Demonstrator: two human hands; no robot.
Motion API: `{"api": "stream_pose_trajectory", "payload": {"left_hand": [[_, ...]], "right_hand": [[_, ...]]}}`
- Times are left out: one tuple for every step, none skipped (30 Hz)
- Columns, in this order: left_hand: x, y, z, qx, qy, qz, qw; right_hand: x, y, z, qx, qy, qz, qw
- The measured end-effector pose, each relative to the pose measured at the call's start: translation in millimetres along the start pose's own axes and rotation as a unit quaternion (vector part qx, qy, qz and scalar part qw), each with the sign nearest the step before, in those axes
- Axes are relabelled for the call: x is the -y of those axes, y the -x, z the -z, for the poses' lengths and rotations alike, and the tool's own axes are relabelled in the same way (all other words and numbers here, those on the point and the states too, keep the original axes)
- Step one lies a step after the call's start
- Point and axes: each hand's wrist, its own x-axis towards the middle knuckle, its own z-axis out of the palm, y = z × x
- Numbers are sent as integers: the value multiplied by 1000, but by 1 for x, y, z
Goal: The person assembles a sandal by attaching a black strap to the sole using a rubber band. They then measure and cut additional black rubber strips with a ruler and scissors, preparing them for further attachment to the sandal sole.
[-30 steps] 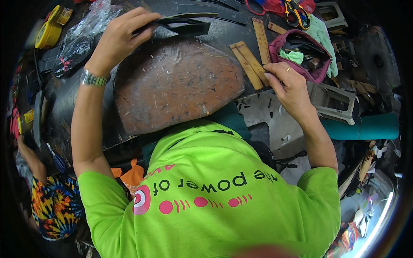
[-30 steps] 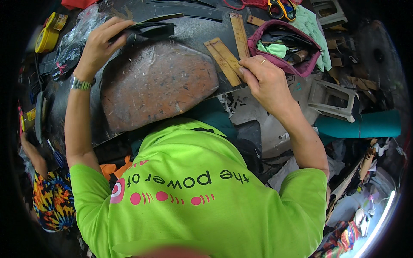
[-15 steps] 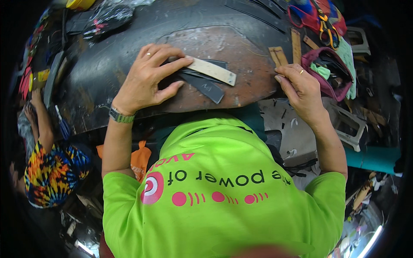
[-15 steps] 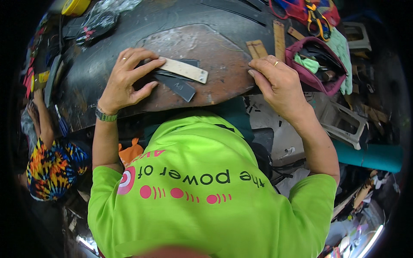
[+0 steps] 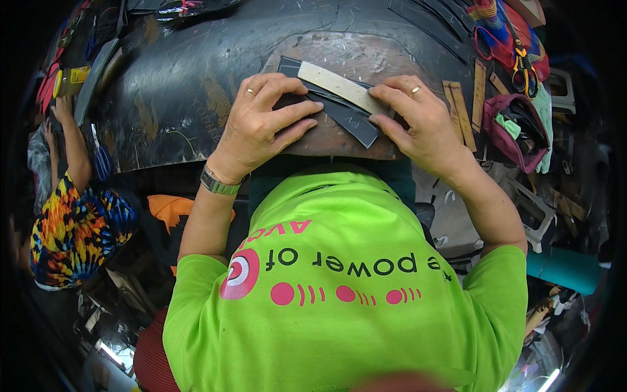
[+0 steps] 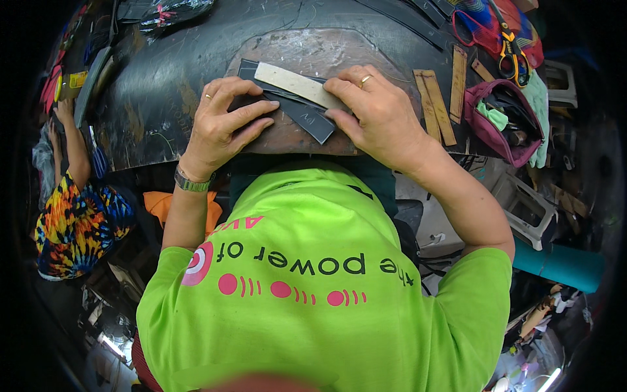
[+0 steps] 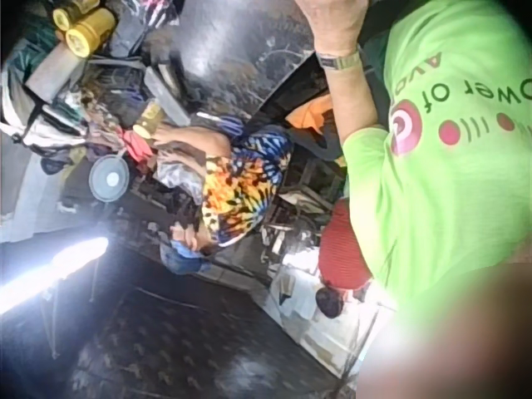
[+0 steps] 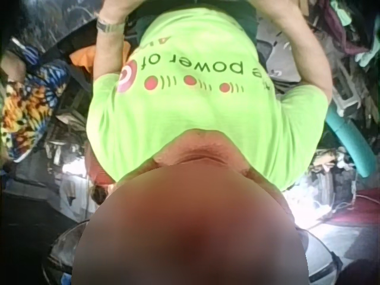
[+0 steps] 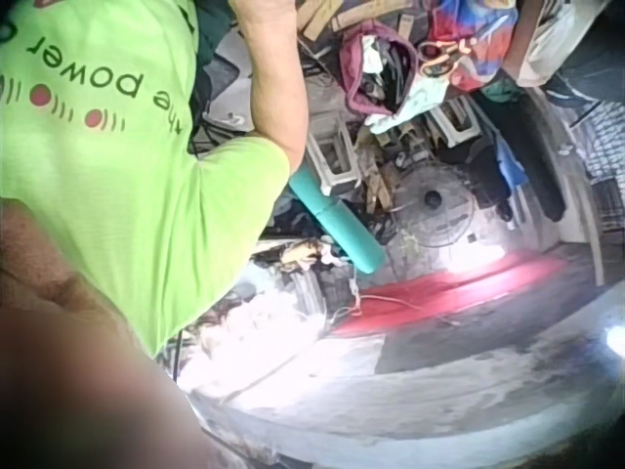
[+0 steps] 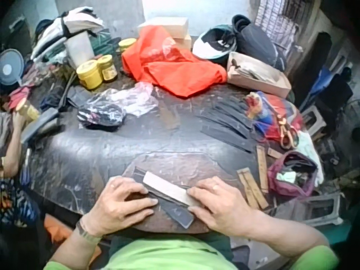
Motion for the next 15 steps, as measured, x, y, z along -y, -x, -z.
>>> {"api": "stream_pose_trajectory", "payload": {"left_hand": [[-1, 1, 0, -1, 0, 4, 1000], [-2, 2, -1, -2, 1, 7, 1000], [-3, 3, -1, -4, 1, 7, 1000], [-3, 3, -1, -3, 4, 9, 1000], [-4, 3, -2, -4, 6, 8, 1000], [-5, 2, -2, -6, 8, 6, 1000], [-6, 2, -3, -8, 12, 15, 1000], [-7, 1, -4, -10, 16, 24, 1000], [-8, 0, -5, -13, 19, 33, 999], [-8, -2, -5, -26, 28, 52, 998], [-9, -3, -6, -39, 37, 71, 996], [-10, -5, -7, -51, 47, 90, 994], [-10, -7, -8, -49, 48, 93, 993], [-10, -10, -9, -48, 48, 95, 993], [-10, -13, -10, -47, 51, 102, 992]], "right_hand": [[0, 0, 0, -4, -10, -7, 1000], [-1, 0, 0, -1, -14, -11, 1000], [-1, -1, 0, -1, -20, -15, 1000], [-2, 0, 1, 0, -28, -23, 999], [-2, 0, 0, -6, -31, -22, 999], [-3, 0, 0, -9, -35, -25, 999], [-3, 0, 0, -13, -43, -30, 999], [-4, 0, 0, -10, -38, -28, 999], [-4, 0, 0, -8, -36, -28, 999], [-4, 0, 0, -7, -35, -27, 999], [-4, 0, 0, -5, -30, -26, 999], [-4, 0, 1, -4, -28, -26, 999], [-3, 0, 1, -1, -27, -27, 999], [-3, 0, 1, -4, -26, -28, 999], [-1, 0, 1, -6, -27, -30, 999]]}}
